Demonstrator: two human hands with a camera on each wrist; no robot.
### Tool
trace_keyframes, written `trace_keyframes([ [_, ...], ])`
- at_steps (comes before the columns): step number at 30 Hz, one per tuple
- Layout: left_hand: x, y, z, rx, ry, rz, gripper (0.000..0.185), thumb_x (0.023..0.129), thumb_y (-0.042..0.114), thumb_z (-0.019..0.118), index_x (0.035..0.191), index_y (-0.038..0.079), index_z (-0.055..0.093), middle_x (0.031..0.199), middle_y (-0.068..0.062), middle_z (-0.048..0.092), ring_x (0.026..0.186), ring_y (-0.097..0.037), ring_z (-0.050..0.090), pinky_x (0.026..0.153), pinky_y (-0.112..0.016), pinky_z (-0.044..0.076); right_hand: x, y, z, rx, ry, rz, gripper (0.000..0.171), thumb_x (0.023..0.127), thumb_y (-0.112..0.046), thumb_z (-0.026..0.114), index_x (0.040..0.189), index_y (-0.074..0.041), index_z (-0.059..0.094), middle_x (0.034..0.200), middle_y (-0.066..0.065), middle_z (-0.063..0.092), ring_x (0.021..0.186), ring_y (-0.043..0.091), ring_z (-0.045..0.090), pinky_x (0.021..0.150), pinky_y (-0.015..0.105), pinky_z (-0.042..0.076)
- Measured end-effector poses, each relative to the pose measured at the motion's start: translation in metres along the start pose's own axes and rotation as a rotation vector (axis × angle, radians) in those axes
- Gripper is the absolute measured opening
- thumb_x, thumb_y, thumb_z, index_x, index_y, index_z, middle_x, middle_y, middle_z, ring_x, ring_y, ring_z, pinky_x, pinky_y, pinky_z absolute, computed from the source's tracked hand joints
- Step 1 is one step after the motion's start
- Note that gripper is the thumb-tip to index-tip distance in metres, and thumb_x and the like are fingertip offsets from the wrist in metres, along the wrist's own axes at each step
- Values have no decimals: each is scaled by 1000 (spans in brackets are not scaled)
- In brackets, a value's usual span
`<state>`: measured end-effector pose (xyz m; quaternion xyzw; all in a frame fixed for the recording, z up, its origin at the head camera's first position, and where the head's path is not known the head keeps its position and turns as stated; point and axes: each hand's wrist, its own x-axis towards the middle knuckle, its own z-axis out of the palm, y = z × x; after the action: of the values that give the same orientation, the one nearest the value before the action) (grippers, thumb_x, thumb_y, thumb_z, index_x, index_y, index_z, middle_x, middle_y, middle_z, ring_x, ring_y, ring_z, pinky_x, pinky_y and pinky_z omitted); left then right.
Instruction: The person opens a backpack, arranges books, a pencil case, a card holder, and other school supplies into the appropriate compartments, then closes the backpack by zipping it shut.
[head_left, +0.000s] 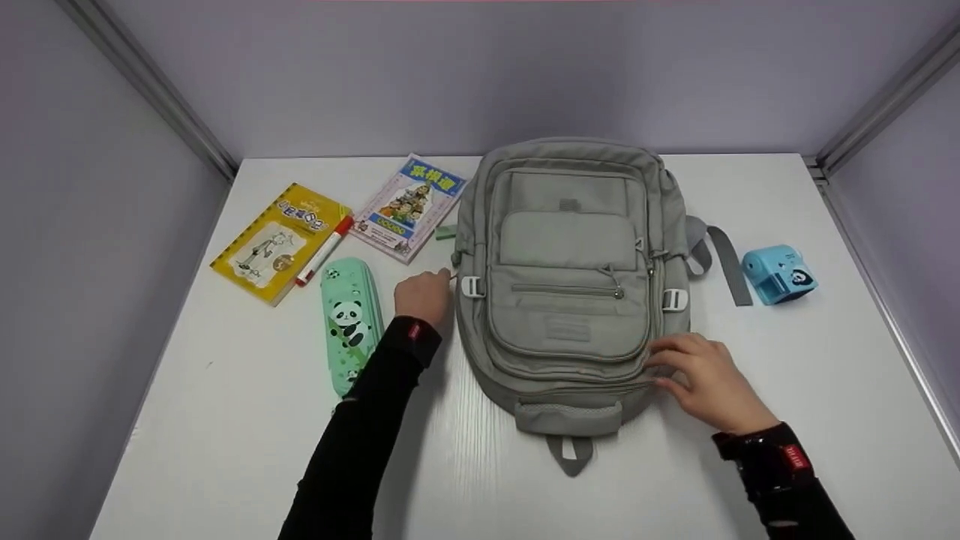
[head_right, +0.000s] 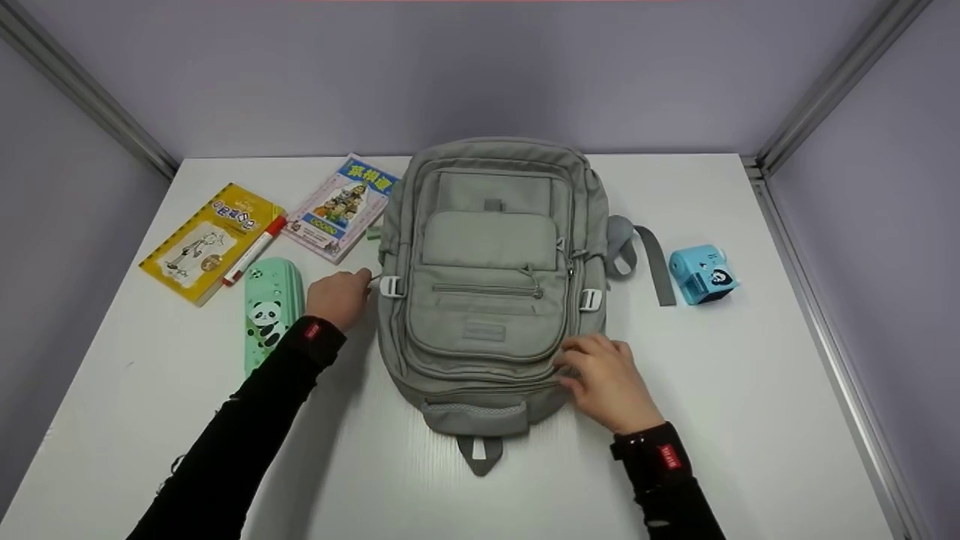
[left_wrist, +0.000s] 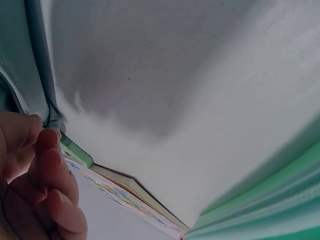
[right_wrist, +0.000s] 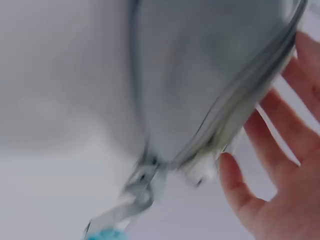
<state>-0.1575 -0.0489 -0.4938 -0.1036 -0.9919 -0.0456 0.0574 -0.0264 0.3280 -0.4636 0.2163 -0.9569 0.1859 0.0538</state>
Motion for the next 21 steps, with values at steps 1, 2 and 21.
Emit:
trace_keyframes([
  [1,-1,-1,1,-2,4,3,14,95,4,55,96,3,69,74,-18,71,64,-32,69,57,-46,57,-1,5,-2,-5,-9,2,25,75,-2,81,97,-12,75,116,10,69,112,32,59,88,53,39],
  [2,-1,-1,1,-2,1,4,13,95,4,56,97,3,69,75,-18,71,65,-33,69,57,-46,57,-2,9,-3,-12,-16,2,25,76,-2,81,98,-13,76,117,10,68,114,32,59,89,54,38],
  [21,-37,-11,-28,-32,-37,38,15,91,16,68,90,2,67,76,-17,70,67,-34,69,56,-48,55,14,62,1,-208,57,-306,15,78,-8,75,89,-17,70,125,15,66,121,35,57,94,61,41],
])
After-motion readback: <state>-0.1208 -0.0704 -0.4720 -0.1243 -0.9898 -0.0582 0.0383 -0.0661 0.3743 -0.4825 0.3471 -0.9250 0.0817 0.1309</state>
